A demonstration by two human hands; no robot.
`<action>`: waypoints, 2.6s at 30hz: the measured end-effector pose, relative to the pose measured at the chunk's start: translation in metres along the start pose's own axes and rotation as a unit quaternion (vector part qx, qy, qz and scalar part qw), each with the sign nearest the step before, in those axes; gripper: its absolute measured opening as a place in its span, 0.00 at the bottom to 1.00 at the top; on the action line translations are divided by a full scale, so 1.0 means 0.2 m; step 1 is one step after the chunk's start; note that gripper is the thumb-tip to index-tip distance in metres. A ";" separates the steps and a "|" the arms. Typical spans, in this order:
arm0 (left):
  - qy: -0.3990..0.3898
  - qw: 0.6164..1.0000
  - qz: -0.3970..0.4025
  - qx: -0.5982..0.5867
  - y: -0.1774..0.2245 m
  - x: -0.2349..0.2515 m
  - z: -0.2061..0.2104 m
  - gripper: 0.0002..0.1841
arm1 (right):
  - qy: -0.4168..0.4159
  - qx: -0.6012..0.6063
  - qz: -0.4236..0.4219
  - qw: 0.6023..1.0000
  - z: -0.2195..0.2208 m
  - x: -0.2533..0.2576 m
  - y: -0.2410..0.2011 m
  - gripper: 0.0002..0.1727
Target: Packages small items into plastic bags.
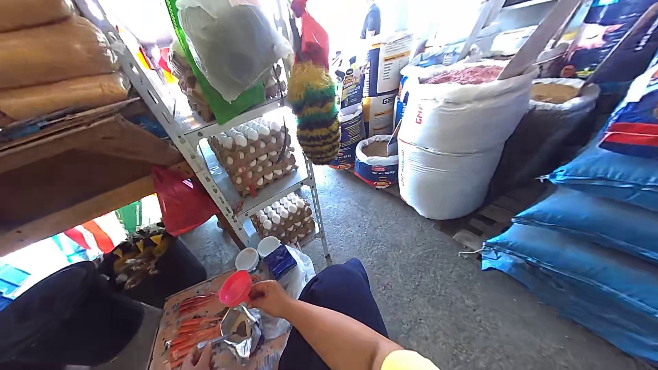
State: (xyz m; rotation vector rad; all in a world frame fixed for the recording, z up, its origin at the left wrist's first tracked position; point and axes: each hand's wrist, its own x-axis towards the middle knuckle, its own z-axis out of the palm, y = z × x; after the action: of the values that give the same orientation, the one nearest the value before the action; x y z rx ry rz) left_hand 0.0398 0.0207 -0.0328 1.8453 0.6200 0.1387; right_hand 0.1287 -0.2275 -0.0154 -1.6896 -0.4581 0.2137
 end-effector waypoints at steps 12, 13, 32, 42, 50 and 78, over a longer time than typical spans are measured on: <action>0.036 0.970 0.143 0.193 0.19 -0.14 0.11 0.22 | 0.057 -0.023 0.008 0.998 -0.05 -0.15 -0.07 0.14; 0.035 0.971 0.135 0.195 0.19 -0.15 0.10 0.22 | 0.055 -0.023 0.021 0.998 -0.05 -0.16 -0.06 0.14; 0.162 0.986 0.023 -0.022 0.02 -0.08 0.08 0.19 | 0.099 0.039 0.045 0.993 -0.03 -0.17 0.08 0.15; 0.128 0.943 0.261 0.160 0.03 -0.12 0.09 0.16 | 0.086 0.032 0.054 0.994 0.00 -0.15 0.11 0.15; 0.107 0.976 0.157 0.108 -0.04 -0.07 0.20 0.16 | 0.088 0.010 0.049 0.995 0.00 -0.15 0.12 0.15; 0.205 0.943 0.157 -0.210 0.28 -0.15 -0.10 0.11 | 0.063 -0.038 0.085 0.994 0.02 -0.14 0.13 0.14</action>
State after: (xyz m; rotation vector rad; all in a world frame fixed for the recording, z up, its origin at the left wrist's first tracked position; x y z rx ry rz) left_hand 0.0247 0.0106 0.0318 1.4882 0.5223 0.8233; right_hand 0.1068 -0.2379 -0.0455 -1.8060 -0.2291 0.2144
